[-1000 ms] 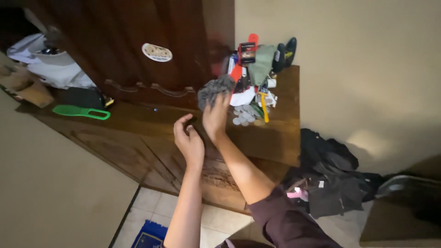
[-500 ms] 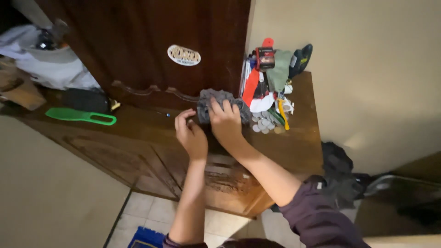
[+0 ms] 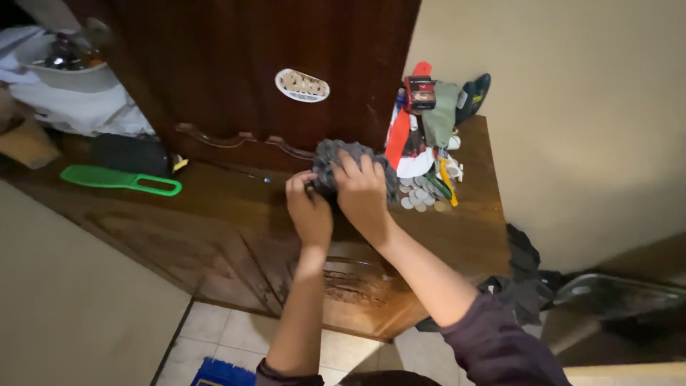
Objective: Wiping the surface and doors of a wooden wardrobe with a cloth.
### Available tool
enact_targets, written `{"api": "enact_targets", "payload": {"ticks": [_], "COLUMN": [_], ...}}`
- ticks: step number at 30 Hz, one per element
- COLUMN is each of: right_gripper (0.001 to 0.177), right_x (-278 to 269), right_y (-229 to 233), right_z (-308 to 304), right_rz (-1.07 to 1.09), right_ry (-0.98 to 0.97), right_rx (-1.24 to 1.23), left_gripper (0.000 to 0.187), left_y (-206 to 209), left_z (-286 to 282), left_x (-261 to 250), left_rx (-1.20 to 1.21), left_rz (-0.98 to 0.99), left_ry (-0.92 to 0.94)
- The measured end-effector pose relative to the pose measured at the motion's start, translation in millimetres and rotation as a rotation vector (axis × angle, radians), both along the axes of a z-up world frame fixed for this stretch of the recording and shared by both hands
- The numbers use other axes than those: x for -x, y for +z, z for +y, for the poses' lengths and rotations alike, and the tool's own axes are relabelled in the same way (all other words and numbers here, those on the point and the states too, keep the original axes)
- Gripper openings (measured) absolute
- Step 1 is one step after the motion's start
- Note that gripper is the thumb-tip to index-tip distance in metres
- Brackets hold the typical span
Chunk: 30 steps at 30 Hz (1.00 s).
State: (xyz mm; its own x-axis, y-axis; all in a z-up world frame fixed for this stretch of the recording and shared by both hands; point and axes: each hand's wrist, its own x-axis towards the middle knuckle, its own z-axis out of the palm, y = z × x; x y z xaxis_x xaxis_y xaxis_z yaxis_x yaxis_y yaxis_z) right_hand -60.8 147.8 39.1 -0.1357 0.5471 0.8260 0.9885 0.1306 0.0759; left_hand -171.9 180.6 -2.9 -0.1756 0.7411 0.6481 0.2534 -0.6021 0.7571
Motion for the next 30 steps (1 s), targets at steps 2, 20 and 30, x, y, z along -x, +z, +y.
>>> {"api": "enact_targets", "payload": {"ticks": [2, 20, 30], "right_gripper": [0.03, 0.036, 0.03], "right_x": [1, -7, 11], "right_y": [1, 30, -15], "right_z": [-2, -9, 38], "right_rz": [0.014, -0.043, -0.327], "right_ry": [0.005, 0.047, 0.116], "right_rx": [-0.001, 0.011, 0.052], "left_gripper": [0.025, 0.037, 0.023], "left_y": [3, 4, 5], "left_z": [-6, -18, -15], "left_x": [2, 1, 5], "left_rx": [-0.015, -0.023, -0.061], "left_rz": [0.008, -0.042, -0.178], "left_ry": [-0.004, 0.044, 0.135]}}
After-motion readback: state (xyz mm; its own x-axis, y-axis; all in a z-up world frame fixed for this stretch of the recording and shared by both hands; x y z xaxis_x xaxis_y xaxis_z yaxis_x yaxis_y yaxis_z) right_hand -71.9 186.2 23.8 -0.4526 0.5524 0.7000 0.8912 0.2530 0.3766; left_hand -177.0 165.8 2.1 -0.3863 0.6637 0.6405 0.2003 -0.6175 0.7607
